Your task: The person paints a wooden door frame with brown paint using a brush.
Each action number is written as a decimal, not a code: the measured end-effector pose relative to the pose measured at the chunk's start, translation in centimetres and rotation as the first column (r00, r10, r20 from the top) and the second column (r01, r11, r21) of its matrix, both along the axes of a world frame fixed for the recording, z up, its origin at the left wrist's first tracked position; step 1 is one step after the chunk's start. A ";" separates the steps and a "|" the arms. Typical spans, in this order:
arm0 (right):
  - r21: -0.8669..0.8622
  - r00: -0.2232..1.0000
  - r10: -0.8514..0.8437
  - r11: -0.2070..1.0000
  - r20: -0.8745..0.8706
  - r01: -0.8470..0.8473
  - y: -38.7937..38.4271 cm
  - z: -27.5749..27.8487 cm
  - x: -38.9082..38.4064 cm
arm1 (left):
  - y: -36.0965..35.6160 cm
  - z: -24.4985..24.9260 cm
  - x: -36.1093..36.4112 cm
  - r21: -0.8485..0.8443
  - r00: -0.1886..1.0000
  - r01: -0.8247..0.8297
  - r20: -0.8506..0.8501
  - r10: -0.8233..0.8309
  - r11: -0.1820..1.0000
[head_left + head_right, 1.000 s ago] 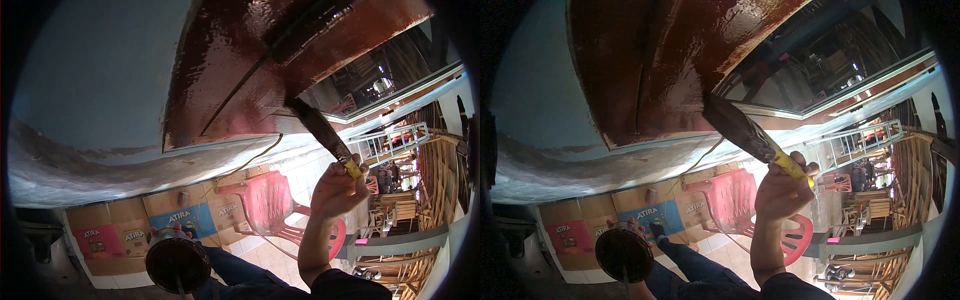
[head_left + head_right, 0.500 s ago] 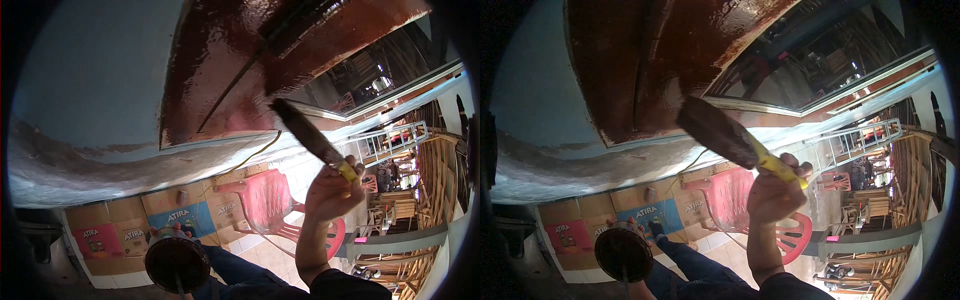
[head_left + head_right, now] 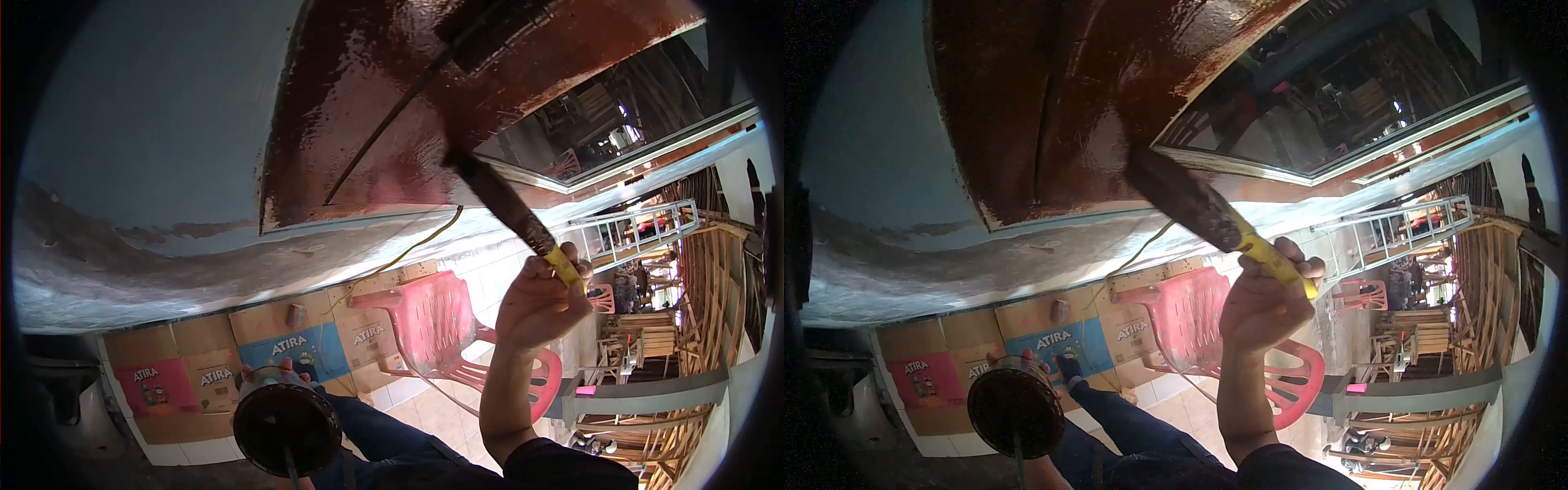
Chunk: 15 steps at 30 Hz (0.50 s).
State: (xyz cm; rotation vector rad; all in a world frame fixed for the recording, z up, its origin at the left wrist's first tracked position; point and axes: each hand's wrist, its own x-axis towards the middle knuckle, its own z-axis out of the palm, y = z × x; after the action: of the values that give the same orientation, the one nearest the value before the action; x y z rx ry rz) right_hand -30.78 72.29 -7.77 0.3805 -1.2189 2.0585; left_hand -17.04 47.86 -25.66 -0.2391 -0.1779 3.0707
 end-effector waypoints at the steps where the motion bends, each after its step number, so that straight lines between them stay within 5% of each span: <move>1: -0.022 0.999 -0.039 0.999 0.004 0.039 0.2 -0.1 0.1 | 0.2 0.0 0.1 0.012 1.000 -0.006 -0.008 0.006 1.000; 11: 0.010 1.000 -0.015 1.000 0.003 0.015 -0.2 -0.1 0.0 | -0.4 -2.2 0.4 0.069 0.997 0.073 0.011 -0.074 0.995; 15: -0.112 1.000 0.023 0.993 -0.021 -0.025 0.0 -0.1 0.6 | -0.2 -2.0 0.6 0.059 0.998 0.039 0.053 -0.042 0.998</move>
State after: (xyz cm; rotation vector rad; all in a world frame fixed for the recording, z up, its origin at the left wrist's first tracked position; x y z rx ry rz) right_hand -30.15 72.32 -7.84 0.3631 -1.0861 2.1282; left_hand -16.44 47.64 -27.70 -0.3185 -0.2611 3.0158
